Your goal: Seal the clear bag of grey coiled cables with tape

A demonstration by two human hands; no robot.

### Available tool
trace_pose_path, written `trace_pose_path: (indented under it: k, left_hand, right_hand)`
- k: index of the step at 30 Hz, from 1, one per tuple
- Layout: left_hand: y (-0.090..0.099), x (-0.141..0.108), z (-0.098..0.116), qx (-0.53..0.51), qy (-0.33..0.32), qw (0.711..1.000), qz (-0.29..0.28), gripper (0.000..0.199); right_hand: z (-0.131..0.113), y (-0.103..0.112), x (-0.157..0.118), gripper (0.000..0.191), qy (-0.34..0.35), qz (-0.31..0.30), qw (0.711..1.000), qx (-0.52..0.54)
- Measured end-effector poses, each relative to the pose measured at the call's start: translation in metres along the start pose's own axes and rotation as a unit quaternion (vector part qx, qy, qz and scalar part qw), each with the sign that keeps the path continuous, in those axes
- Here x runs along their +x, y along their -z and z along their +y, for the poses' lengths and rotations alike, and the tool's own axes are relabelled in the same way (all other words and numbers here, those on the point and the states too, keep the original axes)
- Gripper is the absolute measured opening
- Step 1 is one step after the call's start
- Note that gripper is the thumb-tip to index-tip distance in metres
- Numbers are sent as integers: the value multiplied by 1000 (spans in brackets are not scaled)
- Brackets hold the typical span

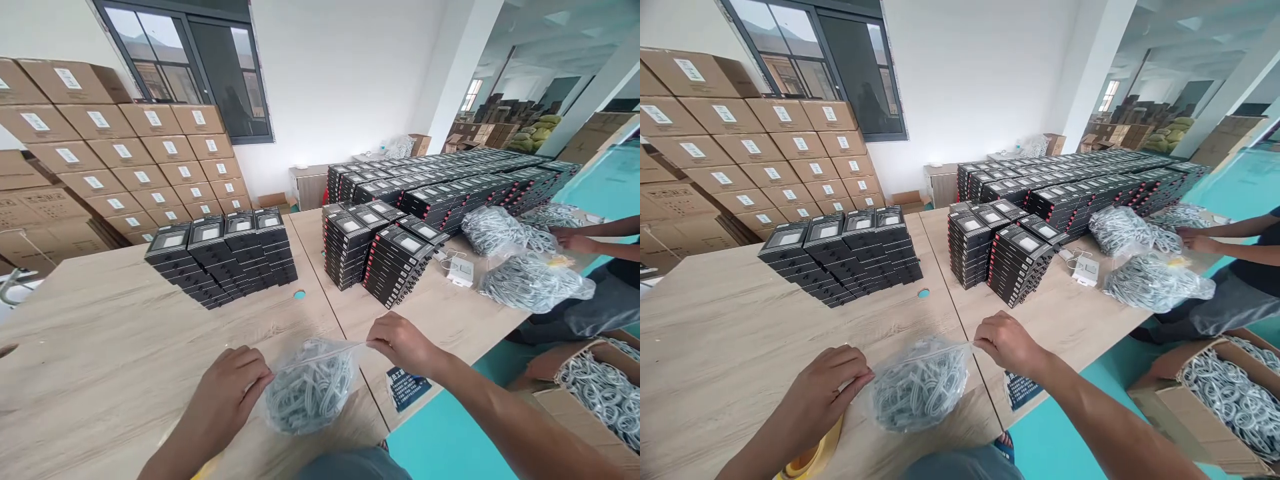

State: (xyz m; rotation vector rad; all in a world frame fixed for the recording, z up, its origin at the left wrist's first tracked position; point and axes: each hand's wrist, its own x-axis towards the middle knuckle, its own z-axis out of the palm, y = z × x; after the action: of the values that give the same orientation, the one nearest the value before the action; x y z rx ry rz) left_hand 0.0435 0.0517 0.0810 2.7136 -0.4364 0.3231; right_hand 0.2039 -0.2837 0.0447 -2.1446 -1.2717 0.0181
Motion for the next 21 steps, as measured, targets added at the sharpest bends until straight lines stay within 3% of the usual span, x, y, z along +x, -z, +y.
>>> trace_pose_path:
  k: [4, 12, 18, 21]
  left_hand:
    - [4, 1, -2, -37, 40, 998, -39, 31]
    - [8, 3, -5, -67, 173, 980, -68, 31]
    - [9, 5, -5, -77, 178, 980, -49, 29]
    - [10, 5, -5, -93, 167, 979, -70, 31]
  right_hand:
    - [-4, 1, -2, 22, -20, -10, 1000, 7]
    - [-3, 5, -4, 8, -123, -15, 988, 98]
    - [-3, 7, -4, 11, -122, 4, 987, 103]
    - [-2, 8, -3, 13, -119, 7, 989, 88]
